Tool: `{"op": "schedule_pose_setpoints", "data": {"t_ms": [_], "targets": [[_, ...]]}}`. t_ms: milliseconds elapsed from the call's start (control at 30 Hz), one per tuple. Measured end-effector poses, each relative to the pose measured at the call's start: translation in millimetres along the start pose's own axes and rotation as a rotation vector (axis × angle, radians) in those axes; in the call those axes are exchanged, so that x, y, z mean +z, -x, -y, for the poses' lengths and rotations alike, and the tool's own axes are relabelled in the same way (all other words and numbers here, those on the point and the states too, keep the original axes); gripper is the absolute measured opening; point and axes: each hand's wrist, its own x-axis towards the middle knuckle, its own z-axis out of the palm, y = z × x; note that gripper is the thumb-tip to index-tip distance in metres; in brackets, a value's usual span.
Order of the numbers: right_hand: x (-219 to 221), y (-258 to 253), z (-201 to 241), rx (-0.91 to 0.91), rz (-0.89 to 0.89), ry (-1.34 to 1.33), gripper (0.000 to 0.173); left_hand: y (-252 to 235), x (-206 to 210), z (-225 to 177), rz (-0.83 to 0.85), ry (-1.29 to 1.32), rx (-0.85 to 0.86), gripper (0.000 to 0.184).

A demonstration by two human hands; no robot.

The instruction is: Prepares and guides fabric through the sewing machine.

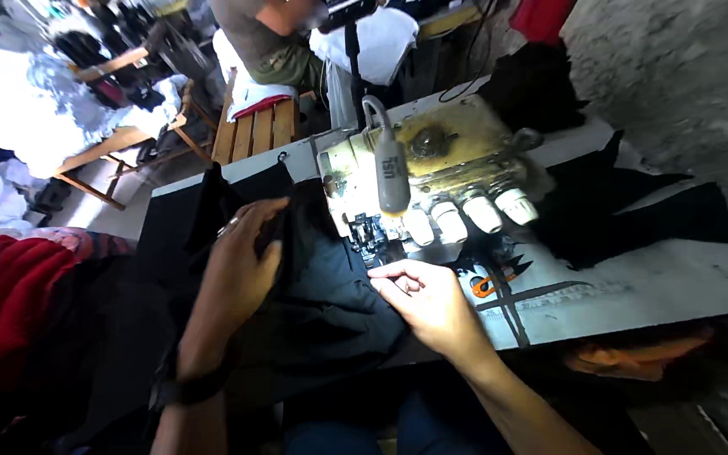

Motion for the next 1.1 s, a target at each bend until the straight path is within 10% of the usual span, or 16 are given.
{"op": "schedule_pose_setpoints", "data": {"t_ms": [167, 300, 667, 800, 1100], "targets": [[0, -1, 4, 0.097, -0.02, 0.153, 0.028, 57, 3, 28, 0.191, 0.031, 0.118, 0.035], [-24, 29, 24, 0.123, -0.019, 0.423, 0.046, 70, 20, 34, -0.076, 0.279, 0.225, 0.013], [-73, 135, 5, 0.079, 0.049, 0.346, 0.014, 60, 8, 31, 0.116, 0.067, 0.232, 0.043], [-67, 138, -13, 0.044, 0.168, 0.278, 0.014, 63, 37, 46, -0.023, 0.277, 0.25, 0.016], [-58, 89, 5, -0.239, 0.202, 0.1, 0.012, 16, -8, -65, -0.122, 0.42, 0.176, 0.014]]}}
